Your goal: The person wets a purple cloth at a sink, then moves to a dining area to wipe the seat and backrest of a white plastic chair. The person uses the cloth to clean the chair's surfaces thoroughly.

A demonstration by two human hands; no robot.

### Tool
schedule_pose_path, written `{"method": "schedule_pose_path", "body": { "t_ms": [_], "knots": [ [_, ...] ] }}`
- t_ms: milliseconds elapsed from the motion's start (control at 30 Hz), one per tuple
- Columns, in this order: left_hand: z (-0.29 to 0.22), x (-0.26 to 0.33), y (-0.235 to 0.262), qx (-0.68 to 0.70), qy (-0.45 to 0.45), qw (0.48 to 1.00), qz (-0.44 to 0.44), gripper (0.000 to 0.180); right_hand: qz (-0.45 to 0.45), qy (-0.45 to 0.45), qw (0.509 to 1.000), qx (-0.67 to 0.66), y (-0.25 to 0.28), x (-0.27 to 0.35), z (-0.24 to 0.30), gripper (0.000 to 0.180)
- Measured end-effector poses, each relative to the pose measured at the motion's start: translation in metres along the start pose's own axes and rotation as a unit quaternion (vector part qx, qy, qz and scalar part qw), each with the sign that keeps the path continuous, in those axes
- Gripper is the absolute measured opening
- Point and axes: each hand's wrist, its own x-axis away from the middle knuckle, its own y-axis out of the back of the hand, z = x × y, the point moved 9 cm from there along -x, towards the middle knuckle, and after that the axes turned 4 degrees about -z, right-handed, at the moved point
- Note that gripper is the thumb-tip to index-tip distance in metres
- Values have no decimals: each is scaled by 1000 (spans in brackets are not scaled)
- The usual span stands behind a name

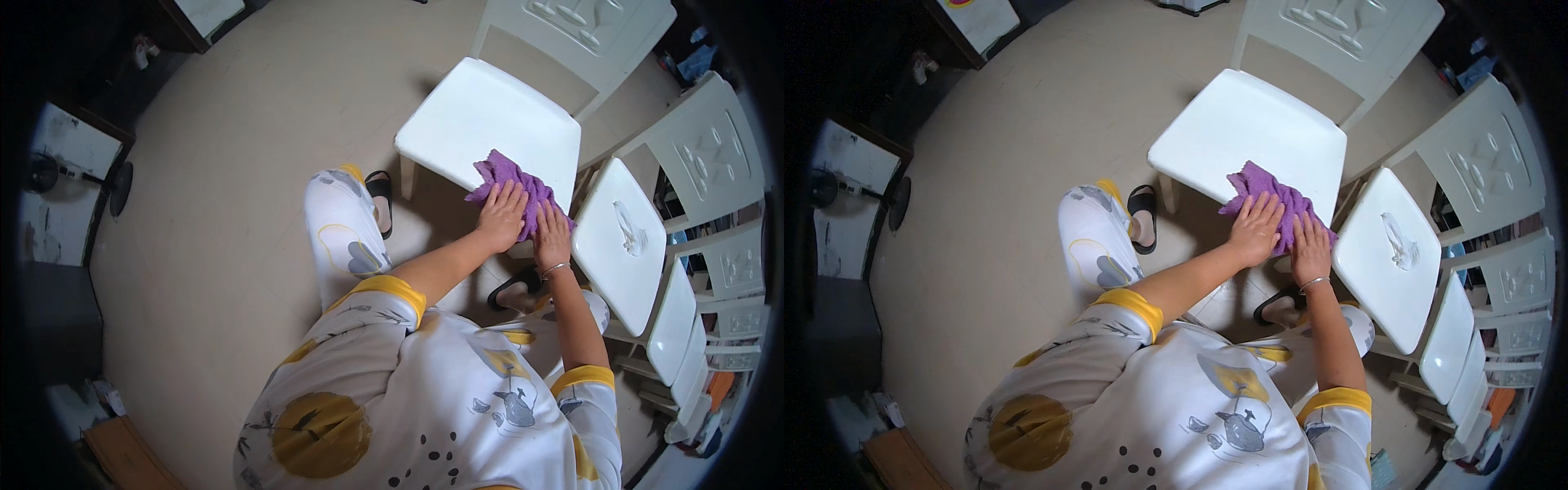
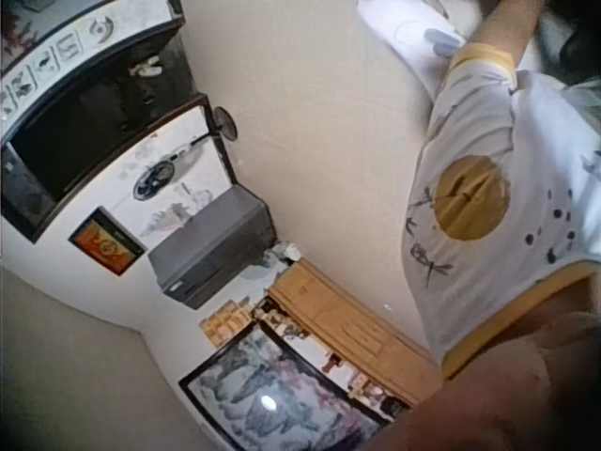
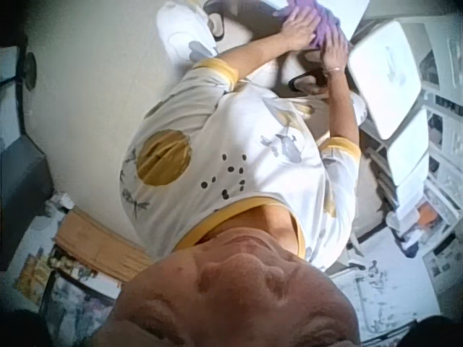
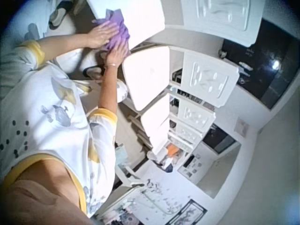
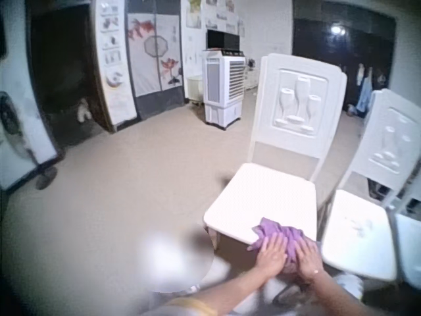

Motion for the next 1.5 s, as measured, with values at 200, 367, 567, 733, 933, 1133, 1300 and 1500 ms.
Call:
{"method": "schedule_pose_path", "body": {
  "t_ms": [200,367,567,733,933,1133,1300,1500],
  "knots": [
    [39,17,34,10,15,999,-27,59,-15,-3,1000,6,5,-13,23,68],
    [92,18,65,-24,55,996,-61,56,7,38,998,-54,-6,-68,68,69],
    [177,-3,98,-68,130,988,-47,56,64,36,990,-122,-13,-155,138,61],
    [221,-60,95,-93,146,984,48,59,88,17,982,-164,-24,-215,124,57],
    [254,-176,60,-148,119,980,62,60,80,-28,980,-180,-47,-288,58,56],
    [203,-273,3,-166,66,982,57,58,71,-123,983,-120,-65,-298,-79,56],
    [118,-310,-56,-131,-2,989,69,58,64,-238,961,-128,-58,-250,-177,63],
    [73,-292,-72,-98,-33,991,81,60,57,-309,930,-192,-62,-197,-180,75]
  ]
}}
